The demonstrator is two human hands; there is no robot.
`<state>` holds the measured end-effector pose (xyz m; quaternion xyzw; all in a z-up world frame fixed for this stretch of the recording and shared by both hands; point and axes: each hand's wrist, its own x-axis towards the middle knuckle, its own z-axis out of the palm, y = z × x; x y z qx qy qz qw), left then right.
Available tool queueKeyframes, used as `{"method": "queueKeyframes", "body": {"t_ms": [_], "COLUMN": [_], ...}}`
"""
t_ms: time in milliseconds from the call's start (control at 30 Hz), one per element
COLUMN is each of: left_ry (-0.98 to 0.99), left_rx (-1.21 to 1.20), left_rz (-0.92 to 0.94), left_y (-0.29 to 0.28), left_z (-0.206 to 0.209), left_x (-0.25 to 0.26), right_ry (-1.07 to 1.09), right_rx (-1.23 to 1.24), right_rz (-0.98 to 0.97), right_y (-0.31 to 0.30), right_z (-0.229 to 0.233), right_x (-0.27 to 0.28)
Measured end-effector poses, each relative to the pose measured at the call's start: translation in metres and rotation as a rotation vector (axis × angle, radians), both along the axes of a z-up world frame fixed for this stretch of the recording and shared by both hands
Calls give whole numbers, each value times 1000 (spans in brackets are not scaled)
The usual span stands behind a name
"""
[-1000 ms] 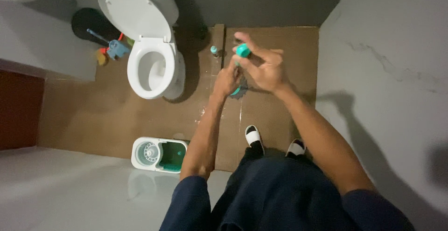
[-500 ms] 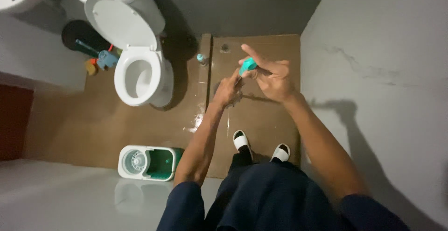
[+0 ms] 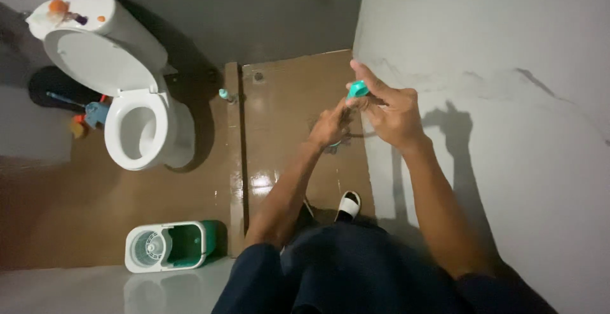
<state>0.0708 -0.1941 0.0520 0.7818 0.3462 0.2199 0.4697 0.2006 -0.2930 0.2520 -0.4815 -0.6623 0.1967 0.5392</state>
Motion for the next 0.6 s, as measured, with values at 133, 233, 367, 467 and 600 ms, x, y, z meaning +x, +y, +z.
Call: {"method": "queueKeyframes", "body": {"t_ms": [133, 233, 367, 467, 600], "left_ry": [-120, -3, 106, 203, 172], "left_rx": [35, 53, 79, 138, 98], "left_rz": [-24, -49, -5, 30, -5], "left_y": [-4, -14, -24, -20, -7], "left_z": [-44, -32, -10, -2, -41], "left_x": [50, 59, 52, 33, -5], "right_ry": [-65, -197, -161, -146, -210], "right_rx": [-33, 55, 13, 47, 140], "right_rz": [-74, -151, -178, -150, -54], "right_y": [-14, -22, -32, -27, -17], "right_z": [-5, -1, 9, 13, 5], "right_x": [34, 42, 31, 15, -14]}}
